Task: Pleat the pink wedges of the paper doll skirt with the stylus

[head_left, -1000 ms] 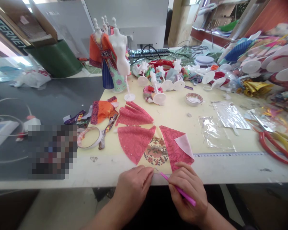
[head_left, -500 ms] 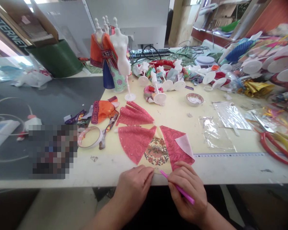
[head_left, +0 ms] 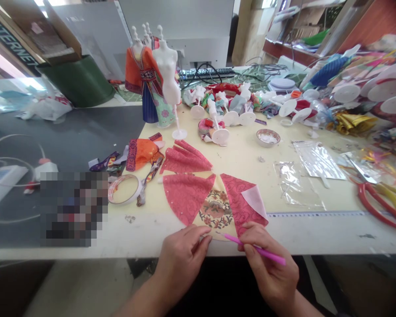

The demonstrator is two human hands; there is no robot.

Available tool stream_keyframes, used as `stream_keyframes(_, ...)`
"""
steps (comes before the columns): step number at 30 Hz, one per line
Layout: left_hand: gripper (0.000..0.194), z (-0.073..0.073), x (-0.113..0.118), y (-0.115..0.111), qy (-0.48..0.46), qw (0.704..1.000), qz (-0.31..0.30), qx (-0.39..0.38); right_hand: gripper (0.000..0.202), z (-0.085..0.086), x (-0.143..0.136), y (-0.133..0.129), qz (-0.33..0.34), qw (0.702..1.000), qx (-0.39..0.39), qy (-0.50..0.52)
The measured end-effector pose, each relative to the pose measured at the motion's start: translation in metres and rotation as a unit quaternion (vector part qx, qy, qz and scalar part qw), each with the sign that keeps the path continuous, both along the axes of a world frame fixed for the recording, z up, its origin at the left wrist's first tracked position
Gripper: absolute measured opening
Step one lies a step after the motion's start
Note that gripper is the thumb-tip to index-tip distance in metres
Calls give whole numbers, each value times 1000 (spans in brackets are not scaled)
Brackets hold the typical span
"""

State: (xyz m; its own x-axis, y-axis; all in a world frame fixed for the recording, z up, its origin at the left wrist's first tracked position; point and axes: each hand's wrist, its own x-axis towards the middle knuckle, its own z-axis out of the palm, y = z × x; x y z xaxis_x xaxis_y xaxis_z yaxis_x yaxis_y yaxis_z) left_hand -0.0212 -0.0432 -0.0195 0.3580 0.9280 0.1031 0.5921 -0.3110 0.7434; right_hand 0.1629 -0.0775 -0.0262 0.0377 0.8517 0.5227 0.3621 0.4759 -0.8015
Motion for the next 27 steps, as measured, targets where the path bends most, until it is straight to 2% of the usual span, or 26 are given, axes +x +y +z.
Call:
stream_keyframes(3,17,5,0,0,-32,998,26,-56,15,2,-1,0,-14,997,-41,65)
stream_keyframes(7,17,11,2,0,-57,991,35,-114,13,3,-3,0,-8,994,-63,90)
stream_keyframes(11,15,11,3,0,-88,988,31,-119,13,3,-4,0,-10,994,-69,87)
stream_keyframes(21,15,10,3,-1,-72,990,34,-116,13,0,-3,-3,2,993,-70,97)
stream_keyframes(24,16,13,5,-1,-96,976,63,-184,15,-1,-4,-4,-4,992,-59,116)
stream_keyframes(27,18,16,6,-1,-163,938,83,-295,21,1,-5,-3,-2,992,-32,125)
